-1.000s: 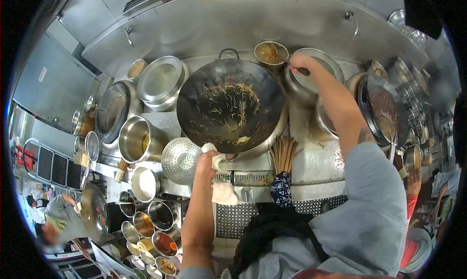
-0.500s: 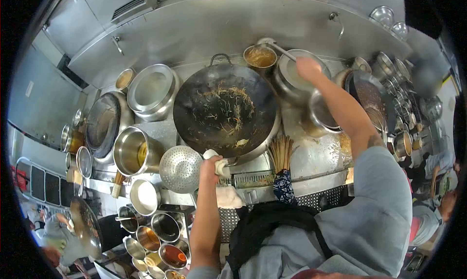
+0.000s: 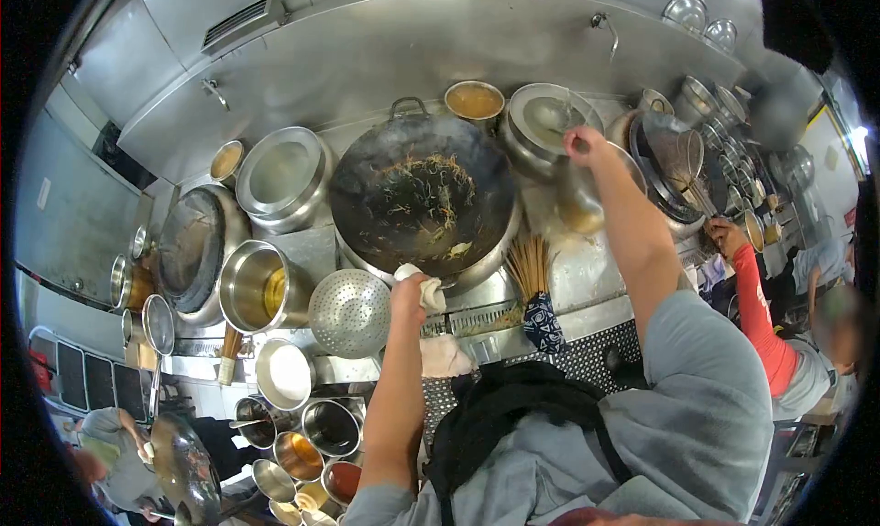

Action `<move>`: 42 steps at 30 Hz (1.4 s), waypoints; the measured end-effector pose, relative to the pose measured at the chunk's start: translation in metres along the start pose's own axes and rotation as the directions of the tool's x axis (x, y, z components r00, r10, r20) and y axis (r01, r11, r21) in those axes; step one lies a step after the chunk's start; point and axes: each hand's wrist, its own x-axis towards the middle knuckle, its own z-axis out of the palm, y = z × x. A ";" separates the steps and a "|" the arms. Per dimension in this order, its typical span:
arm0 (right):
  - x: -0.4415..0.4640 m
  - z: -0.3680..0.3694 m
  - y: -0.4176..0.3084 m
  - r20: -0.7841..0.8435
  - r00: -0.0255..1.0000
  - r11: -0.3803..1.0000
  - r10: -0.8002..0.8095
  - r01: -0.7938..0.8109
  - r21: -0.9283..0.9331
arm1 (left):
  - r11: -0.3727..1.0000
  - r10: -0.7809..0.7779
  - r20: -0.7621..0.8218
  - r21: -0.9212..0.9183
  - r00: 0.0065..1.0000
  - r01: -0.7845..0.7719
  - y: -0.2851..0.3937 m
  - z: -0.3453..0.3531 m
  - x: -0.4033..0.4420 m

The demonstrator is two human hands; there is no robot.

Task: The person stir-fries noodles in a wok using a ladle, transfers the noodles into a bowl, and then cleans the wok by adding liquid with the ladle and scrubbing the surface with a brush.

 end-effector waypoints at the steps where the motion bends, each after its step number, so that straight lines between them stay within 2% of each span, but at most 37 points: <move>1: -0.016 0.000 0.004 0.005 1.000 0.999 0.023 -0.023 0.035 | 1.000 0.008 0.002 -0.004 1.000 -0.008 0.002 0.001 -0.005; 2: -0.033 0.000 0.010 0.010 0.999 0.997 0.044 -0.045 0.070 | 1.000 0.015 0.005 -0.007 1.000 -0.015 0.005 0.004 -0.013; 3: -0.051 -0.004 0.013 0.063 0.998 0.999 0.013 -0.011 -0.044 | 0.999 0.045 -0.016 0.018 0.999 -0.045 0.011 0.009 -0.022; 6: -0.127 0.007 0.023 0.002 0.998 0.989 -0.066 0.066 -0.134 | 0.995 0.026 0.005 0.091 1.000 -0.027 0.012 0.009 -0.017; 8: -0.161 0.005 0.026 0.073 0.995 0.991 0.063 -0.053 -0.127 | 0.982 0.002 0.029 0.190 1.000 -0.008 0.002 -0.004 0.006; 11: -0.224 0.025 0.045 0.108 0.988 0.992 0.114 -0.107 -0.073 | 0.994 0.072 -0.008 0.082 0.997 -0.071 0.002 0.006 -0.001; 14: -0.257 0.039 0.073 0.106 0.986 0.988 0.131 -0.122 -0.092 | 0.986 0.067 0.009 0.155 0.998 -0.067 0.003 0.002 0.006; 15: -0.268 0.044 0.083 0.099 0.986 0.987 0.137 -0.127 -0.101 | 0.997 0.057 -0.001 0.058 0.998 -0.057 0.010 0.010 -0.011; 18: -0.299 0.061 0.117 0.017 1.000 0.916 -0.020 0.025 -0.400 | 0.991 0.079 0.023 0.110 0.997 -0.082 0.007 0.010 -0.011; 19: -0.303 0.058 0.122 0.125 0.992 0.880 0.021 0.041 -0.472 | 0.994 0.072 0.048 0.075 0.996 -0.076 0.005 0.008 -0.013; 20: -0.322 0.073 0.133 0.044 0.997 0.776 -0.063 0.076 -0.626 | 0.995 0.059 0.038 0.080 0.998 -0.062 0.006 0.009 -0.021; 22: -0.330 0.077 0.159 0.065 0.961 0.585 -0.271 0.217 -0.782 | 0.995 0.034 0.016 0.088 0.999 -0.036 0.011 0.014 -0.036; 23: -0.326 0.070 0.160 0.113 0.972 0.417 -0.207 0.192 -0.888 | 0.997 0.059 -0.009 0.058 0.998 -0.059 0.009 0.018 -0.041; 24: -0.331 0.069 0.171 0.122 0.955 0.365 -0.271 0.220 -0.905 | 0.990 0.059 -0.050 0.128 0.997 -0.052 0.016 0.021 -0.055; 25: -0.338 0.073 0.177 0.170 0.935 0.144 -0.312 0.224 -0.964 | 0.979 0.061 -0.089 0.198 0.994 -0.043 0.028 0.027 -0.076; 26: -0.344 0.075 0.180 0.225 0.913 -0.083 -0.340 0.209 -0.974 | 0.963 0.067 -0.127 0.267 0.990 -0.031 0.033 0.030 -0.087; 28: -0.314 0.033 0.190 0.493 0.753 -0.456 -0.435 0.288 -0.842 | 0.990 0.100 -0.092 0.105 0.991 -0.090 0.014 0.026 -0.065; 29: -0.308 0.026 0.191 0.618 0.655 -0.623 -0.434 0.278 -0.731 | 0.993 0.115 -0.074 0.024 0.991 -0.113 0.012 0.028 -0.066; 32: -0.289 0.018 0.171 0.464 0.711 -0.562 -0.529 0.117 -0.819 | 0.995 0.104 -0.110 0.012 0.988 -0.103 0.013 0.031 -0.073; 33: -0.274 0.013 0.159 0.453 0.695 -0.555 -0.558 0.093 -0.827 | 0.993 0.120 -0.124 0.032 0.985 -0.117 0.012 0.032 -0.074; 35: -0.223 -0.001 0.121 0.432 0.665 -0.541 -0.609 0.050 -0.840 | 0.989 0.144 -0.128 0.000 0.981 -0.145 0.007 0.031 -0.069; 36: -0.197 0.002 0.101 0.355 0.688 -0.528 -0.633 -0.049 -0.848 | 0.986 0.160 -0.132 -0.018 0.978 -0.163 0.005 0.030 -0.067; 37: -0.146 -0.019 0.077 0.361 0.679 -0.572 -0.640 -0.108 -0.813 | 0.987 0.157 -0.127 -0.011 0.979 -0.160 0.001 0.027 -0.061; 39: -0.092 -0.013 0.044 0.307 0.717 -0.558 -0.626 -0.136 -0.819 | 0.989 0.147 -0.130 0.002 0.981 -0.148 0.003 0.028 -0.065; 40: -0.066 -0.012 0.030 0.175 0.779 -0.288 -0.602 -0.007 -0.958 | 0.989 0.145 -0.132 0.006 0.981 -0.146 0.004 0.030 -0.065; 41: -0.039 -0.017 0.023 0.060 0.848 0.027 -0.527 0.087 -0.996 | 0.985 0.169 -0.115 -0.022 0.979 -0.173 0.002 0.029 -0.063; 42: -0.013 -0.025 0.018 -0.022 0.912 0.348 -0.409 0.133 -0.928 | 0.987 0.158 -0.127 -0.015 0.979 -0.161 0.001 0.029 -0.064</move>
